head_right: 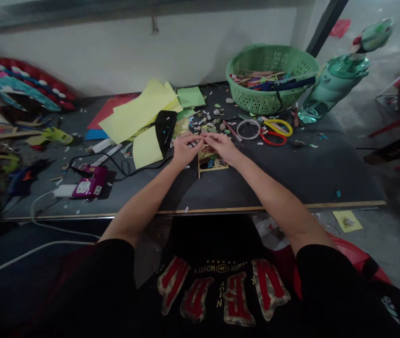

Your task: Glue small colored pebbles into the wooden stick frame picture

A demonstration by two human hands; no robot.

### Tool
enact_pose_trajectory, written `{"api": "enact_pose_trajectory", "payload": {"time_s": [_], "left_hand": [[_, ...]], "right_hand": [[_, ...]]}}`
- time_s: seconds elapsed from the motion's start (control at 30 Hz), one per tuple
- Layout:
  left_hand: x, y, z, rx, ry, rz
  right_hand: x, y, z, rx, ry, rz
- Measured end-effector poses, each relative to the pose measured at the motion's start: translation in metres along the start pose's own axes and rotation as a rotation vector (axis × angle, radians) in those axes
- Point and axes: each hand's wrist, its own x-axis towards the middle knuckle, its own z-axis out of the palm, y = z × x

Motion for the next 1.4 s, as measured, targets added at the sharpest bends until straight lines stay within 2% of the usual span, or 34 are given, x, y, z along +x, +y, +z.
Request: {"api": "enact_pose_trajectory", "payload": {"time_s": [0.17, 0.33, 0.5, 0.6, 0.73, 0.93, 1.07, 1.13, 1.2, 1.4], "left_hand": [[0.001, 0.002, 0.0, 0.004, 0.02, -0.024], [0.001, 0.003, 0.0, -0.039, 0.051, -0.074], [0.006, -0.014, -0.005, 0.157, 0.253, -0.106], [0.009, -0.029, -0.008, 0.269, 0.297, -0.058], [0.008, -0.036, -0.007, 0.237, 0.241, -0.044], [0.008, -0.019, -0.011, 0.216, 0.174, -0.157], [0.009, -0.004, -0.012, 0.063, 0.0, -0.153], [0.007, 0.0, -0.008, -0.017, -0.102, -0.139], [0.005, 0.002, -0.003, -0.03, -0.155, -0.137], [0.002, 0.002, 0.002, 0.031, -0.085, -0.173]], "right_hand": [[-0.001, -0.006, 0.001, 0.032, -0.028, 0.033], [-0.001, -0.008, 0.001, 0.094, 0.015, 0.06], [-0.002, -0.009, 0.001, 0.143, 0.025, 0.064], [-0.003, -0.011, 0.002, 0.14, 0.035, 0.081], [-0.004, -0.015, 0.005, 0.126, 0.061, 0.11], [-0.004, -0.014, 0.006, 0.087, 0.037, 0.114], [-0.001, -0.007, 0.001, 0.064, 0.001, 0.071], [0.001, -0.003, -0.002, 0.065, 0.01, 0.051], [0.004, 0.001, -0.005, 0.062, 0.027, 0.036], [0.007, 0.005, -0.007, 0.024, 0.001, 0.019]]}}
